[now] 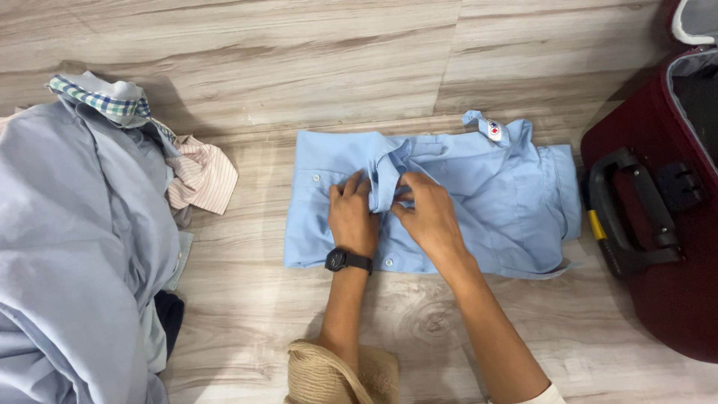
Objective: The person folds several shirts and a patterned garment by hand and places them inside an open suitcase on the floor.
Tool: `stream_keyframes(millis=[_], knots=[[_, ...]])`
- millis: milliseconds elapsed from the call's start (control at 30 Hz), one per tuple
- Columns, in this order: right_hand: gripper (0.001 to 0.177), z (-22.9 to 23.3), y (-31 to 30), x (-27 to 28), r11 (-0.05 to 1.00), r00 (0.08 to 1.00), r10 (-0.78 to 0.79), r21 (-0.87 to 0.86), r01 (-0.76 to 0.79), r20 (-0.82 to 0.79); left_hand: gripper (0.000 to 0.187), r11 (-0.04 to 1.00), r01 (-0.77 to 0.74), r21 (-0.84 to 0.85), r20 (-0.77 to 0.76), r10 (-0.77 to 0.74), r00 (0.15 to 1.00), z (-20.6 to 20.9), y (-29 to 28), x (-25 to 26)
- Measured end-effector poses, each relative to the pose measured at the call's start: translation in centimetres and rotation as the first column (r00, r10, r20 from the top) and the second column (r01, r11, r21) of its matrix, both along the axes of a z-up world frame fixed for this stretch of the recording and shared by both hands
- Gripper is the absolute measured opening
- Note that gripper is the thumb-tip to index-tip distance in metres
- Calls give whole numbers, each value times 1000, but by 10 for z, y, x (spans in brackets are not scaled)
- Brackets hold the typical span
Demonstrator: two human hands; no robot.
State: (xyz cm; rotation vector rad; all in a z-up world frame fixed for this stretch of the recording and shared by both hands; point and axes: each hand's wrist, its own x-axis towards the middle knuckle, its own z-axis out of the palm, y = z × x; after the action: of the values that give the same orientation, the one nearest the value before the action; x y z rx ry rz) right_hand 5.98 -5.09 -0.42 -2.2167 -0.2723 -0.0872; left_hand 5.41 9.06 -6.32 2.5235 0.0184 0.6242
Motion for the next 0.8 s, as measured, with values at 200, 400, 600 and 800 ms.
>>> stream_keyframes(millis=[200,400,600,800], knots=[[50,-16,-17,4,1000,998,14,-2,-15,-62,32,961,-119,-249,-82,102,991,-29,29,13],[56,-10,-25,3,994,988,25,-100,-41,-149,23,408,-90,-908,-127,-65,990,-19,63,21],[53,17,-9,-14,975,993,-9,-221,-17,-115,35,164,-58,-985,-49,57,997,43,90,-6],[78,17,55,-39,954,952,273,-164,-249,141,15,682,-46,-730,208,286,935,71,137,-44]])
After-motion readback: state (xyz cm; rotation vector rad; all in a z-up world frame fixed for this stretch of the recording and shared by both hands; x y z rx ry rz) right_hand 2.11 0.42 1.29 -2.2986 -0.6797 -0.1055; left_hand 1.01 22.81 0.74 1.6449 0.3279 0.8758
